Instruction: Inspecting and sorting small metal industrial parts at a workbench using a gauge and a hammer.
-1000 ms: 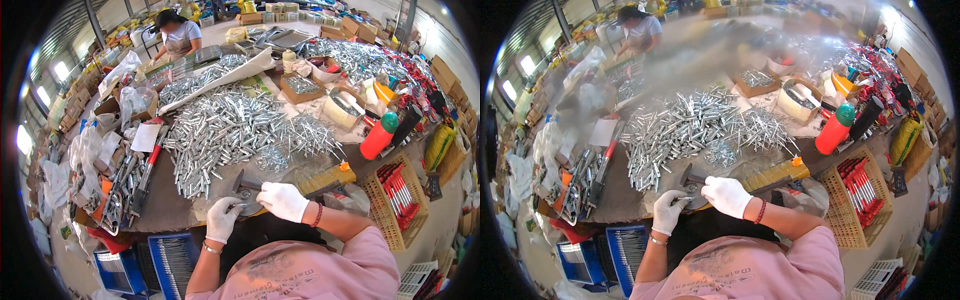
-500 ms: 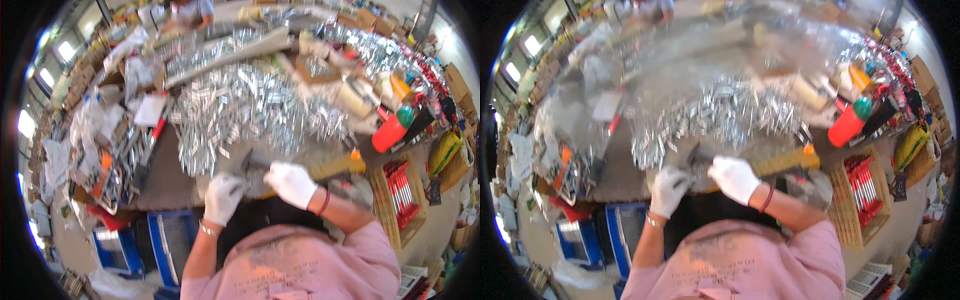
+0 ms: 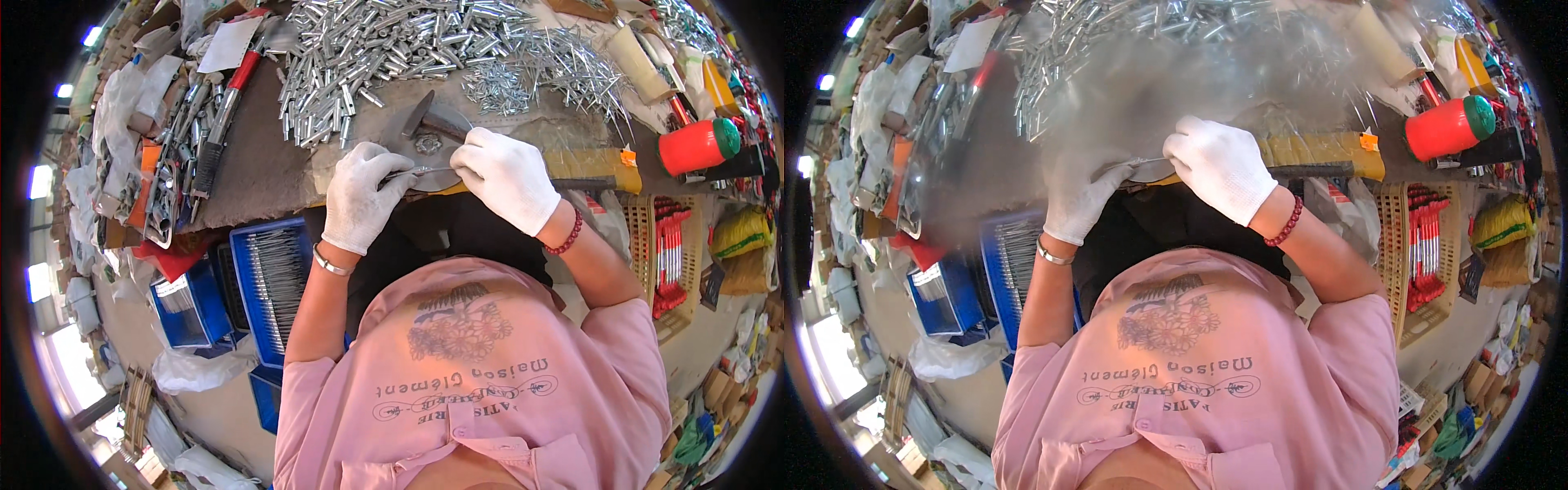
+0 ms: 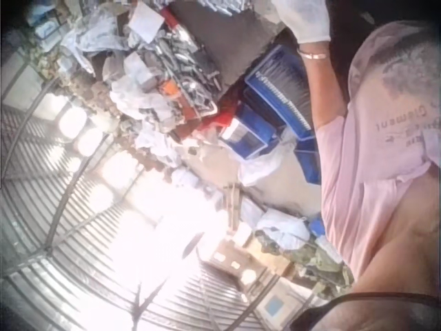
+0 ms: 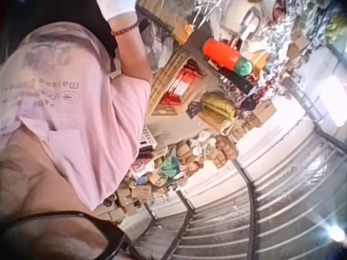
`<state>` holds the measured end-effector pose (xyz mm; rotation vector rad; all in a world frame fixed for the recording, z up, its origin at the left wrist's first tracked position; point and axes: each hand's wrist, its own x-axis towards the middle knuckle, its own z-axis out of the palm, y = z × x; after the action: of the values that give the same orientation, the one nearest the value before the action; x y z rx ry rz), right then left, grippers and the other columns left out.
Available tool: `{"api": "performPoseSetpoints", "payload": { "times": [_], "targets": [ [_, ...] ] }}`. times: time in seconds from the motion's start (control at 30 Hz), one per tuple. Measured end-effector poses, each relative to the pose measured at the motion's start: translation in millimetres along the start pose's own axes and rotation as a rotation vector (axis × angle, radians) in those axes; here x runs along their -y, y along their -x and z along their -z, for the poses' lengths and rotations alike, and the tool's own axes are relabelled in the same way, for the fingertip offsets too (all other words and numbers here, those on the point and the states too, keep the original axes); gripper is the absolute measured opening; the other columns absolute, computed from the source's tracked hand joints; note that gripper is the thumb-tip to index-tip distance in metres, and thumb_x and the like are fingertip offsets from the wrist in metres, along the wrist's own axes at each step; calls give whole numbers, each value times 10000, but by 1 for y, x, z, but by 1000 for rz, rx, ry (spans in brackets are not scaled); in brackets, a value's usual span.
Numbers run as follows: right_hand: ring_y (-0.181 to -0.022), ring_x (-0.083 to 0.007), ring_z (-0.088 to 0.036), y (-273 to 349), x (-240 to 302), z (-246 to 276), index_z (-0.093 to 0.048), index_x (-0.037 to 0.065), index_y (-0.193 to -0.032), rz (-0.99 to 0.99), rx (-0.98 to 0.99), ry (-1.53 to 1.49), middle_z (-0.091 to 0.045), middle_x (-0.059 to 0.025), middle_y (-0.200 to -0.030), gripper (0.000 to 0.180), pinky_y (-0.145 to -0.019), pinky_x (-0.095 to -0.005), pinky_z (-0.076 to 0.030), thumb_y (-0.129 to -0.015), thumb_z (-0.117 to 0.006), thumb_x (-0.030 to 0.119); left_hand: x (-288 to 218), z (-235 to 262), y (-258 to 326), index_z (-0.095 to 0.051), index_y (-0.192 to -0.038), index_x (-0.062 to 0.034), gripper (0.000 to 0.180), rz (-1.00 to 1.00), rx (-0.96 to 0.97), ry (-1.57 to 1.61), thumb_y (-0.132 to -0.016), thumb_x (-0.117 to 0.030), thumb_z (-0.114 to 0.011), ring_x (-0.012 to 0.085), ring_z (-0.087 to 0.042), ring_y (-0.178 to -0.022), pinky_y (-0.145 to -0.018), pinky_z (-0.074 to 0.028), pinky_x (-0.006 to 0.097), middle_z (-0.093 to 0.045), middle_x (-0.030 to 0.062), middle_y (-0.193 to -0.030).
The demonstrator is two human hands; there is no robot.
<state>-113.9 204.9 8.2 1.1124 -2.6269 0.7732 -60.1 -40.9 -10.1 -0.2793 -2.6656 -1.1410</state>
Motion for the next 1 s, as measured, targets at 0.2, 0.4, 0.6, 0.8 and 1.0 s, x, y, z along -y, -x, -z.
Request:
{"api": "performPoseSetpoints", "payload": {
  "times": [0.2, 0.4, 0.6, 0.8, 1.0],
  "targets": [
    [-818, -278, -700, -2, 0, 0, -709, 134, -890, 16, 4, 3, -633, -48, -912, 28, -702, -400, -575, -899, -726, 113, 2, -3, 1, -797, -930, -85, 137, 5, -5, 38, -808, -95, -858, 309, -683, -899, -788, -539, 418, -678, 93, -908],
    [-821, -282, -696, -6, -6, -12, -716, 133, -882, 47, -16, -63, -627, -50, -901, 30, -713, -398, -575, -912, -722, 130, 3, -7, -2, -799, -925, -88, 155, -10, -19, 84, -786, -63, -862, 308, -686, -882, -775, -541, 404, -679, 94, -899],
    [-860, -282, -722, -4, -24, 5, -788, 150, -993, -65, -104, -10, -693, -60, -938, 105, -750, -376, -588, -891, -798, 173, -2, -4, -3, -803, -926, -110, 145, -75, -28, -6, -798, -73, -860, 306, -690, -885, -767, -543, 406, -676, 87, -902],
    [-835, -255, -723, -12, -75, 14, -776, 148, -942, -117, -164, 224, -675, -30, -912, 32, -717, -370, -585, -916, -758, 151, -6, -1, -2, -798, -922, -113, 129, -81, -30, -32, -808, -86, -851, 310, -684, -880, -767, -543, 414, -670, 83, -896],
    [-831, -232, -715, -33, -85, -1, -720, 152, -861, 55, 21, 388, -630, -29, -875, 43, -696, -379, -594, -903, -719, 140, -3, -4, 0, -780, -913, -116, 140, -93, -47, -17, -798, -82, -853, 312, -677, -899, -779, -535, 424, -663, 70, -903]
  ]
}}
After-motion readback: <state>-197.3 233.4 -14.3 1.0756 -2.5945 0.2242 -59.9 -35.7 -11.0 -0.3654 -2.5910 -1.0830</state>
